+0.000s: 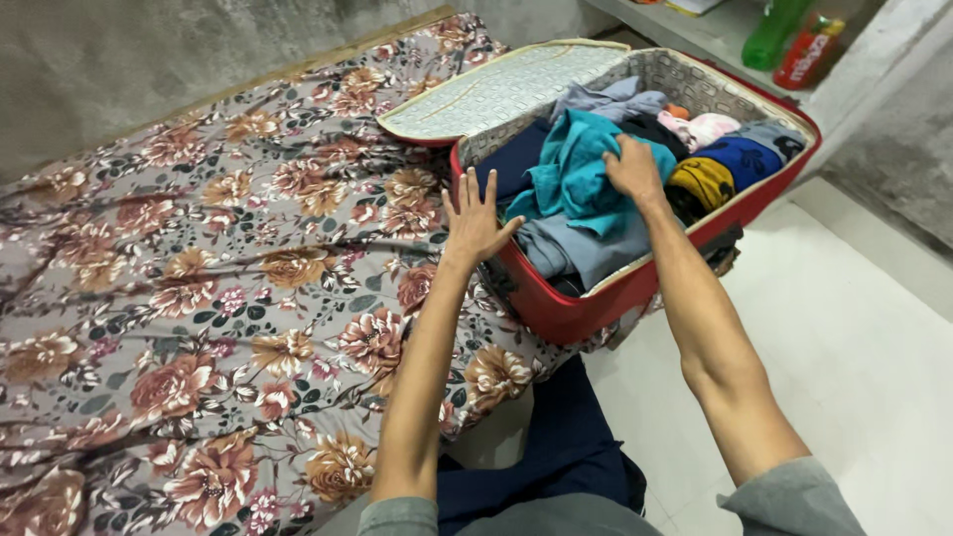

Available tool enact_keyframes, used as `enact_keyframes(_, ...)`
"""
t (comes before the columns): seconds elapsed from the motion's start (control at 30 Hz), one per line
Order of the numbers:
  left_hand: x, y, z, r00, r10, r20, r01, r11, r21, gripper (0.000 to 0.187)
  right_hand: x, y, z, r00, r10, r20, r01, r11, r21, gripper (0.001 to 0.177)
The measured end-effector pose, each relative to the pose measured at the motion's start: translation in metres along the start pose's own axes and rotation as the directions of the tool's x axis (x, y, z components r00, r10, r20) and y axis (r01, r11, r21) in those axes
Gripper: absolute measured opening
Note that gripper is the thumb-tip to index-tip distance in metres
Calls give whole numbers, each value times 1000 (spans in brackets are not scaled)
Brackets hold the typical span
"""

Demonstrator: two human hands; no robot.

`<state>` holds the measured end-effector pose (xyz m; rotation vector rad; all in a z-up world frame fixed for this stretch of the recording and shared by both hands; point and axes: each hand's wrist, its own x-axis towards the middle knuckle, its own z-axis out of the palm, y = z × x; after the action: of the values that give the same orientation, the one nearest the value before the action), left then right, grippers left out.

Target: The person folds items of clothing, including a teal shirt, a grey garment, and a green checkered shirt, and packs them into a red suitcase resting on a bed.

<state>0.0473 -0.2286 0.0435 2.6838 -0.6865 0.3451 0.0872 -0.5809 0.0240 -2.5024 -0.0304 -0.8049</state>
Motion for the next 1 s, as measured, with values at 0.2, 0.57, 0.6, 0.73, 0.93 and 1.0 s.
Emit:
enact_keyframes(0.2,16,29,9,998,33,-62,-47,972,-232,126,26,-75,-31,974,160,163,-218,443,870,40)
enact_keyframes(0.57,51,9,27,962,-264,65,41,-96,-995,81,12,-204,-69,934,-127,334,-255,417,872,110)
enact_keyframes(0.6,49,8,23,956,-282,86,45,-148,-988,80,10,-205,-67,942,-114,317,-227,479,848,113)
enact_keyframes(0.73,43,2,5,940,-319,118,30,-266,-963,75,3,-201,-67,862,-424,278,128,713,690,106)
enact_keyframes(0.93,43,-27,-21,933,-336,126,16,-311,-950,68,-9,-227,-62,880,-472,42,378,754,537,47)
enact_keyframes(1.0,41,-40,-34,936,-330,124,16,-312,-950,65,-4,-240,-65,953,-303,-4,251,782,570,33)
